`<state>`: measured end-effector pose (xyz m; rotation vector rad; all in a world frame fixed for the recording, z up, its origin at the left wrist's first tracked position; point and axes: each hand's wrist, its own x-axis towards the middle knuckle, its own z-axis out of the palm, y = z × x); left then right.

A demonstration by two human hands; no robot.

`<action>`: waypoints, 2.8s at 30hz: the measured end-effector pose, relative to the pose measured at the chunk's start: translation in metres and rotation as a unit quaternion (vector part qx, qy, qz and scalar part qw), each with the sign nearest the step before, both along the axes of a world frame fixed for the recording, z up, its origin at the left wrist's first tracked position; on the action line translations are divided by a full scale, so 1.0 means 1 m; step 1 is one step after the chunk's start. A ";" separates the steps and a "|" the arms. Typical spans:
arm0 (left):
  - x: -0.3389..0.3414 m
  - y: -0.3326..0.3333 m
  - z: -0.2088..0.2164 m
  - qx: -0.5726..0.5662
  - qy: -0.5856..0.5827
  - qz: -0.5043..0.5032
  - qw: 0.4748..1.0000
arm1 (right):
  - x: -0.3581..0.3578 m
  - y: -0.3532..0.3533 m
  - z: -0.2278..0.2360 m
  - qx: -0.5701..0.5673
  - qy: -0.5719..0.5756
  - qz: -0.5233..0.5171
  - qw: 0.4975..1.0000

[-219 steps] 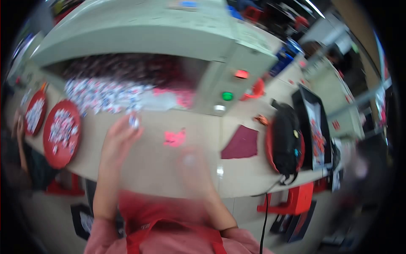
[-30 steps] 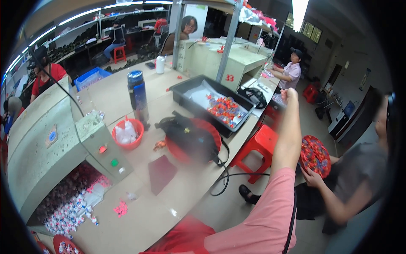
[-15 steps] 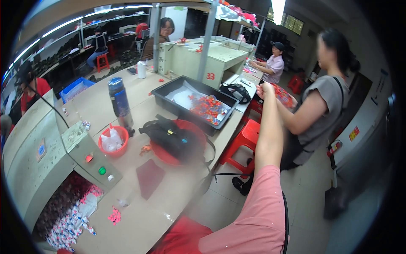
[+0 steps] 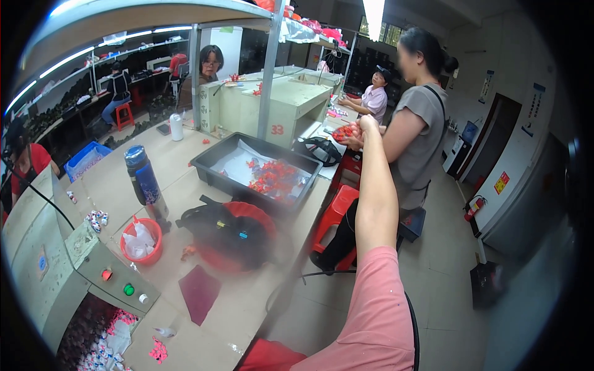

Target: The person applies glue from a squeeze bottle onto small figurines and attaches decorative pieces onto them by hand before placing them onto trays.

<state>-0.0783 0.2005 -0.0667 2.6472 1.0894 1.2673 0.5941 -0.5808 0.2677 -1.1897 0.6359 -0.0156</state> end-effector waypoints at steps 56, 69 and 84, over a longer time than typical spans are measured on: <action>-0.045 -0.017 0.079 -0.004 0.059 -0.049 0.997 | -0.316 0.351 -0.060 -0.285 -0.250 0.720 0.581; 0.026 -0.123 0.047 -0.232 -0.105 -0.113 0.960 | -0.415 0.494 -0.126 -0.094 -0.458 0.823 0.322; 0.060 -0.076 0.038 -0.314 -0.118 -0.059 0.940 | -0.400 0.539 -0.291 -0.368 -0.340 0.536 0.680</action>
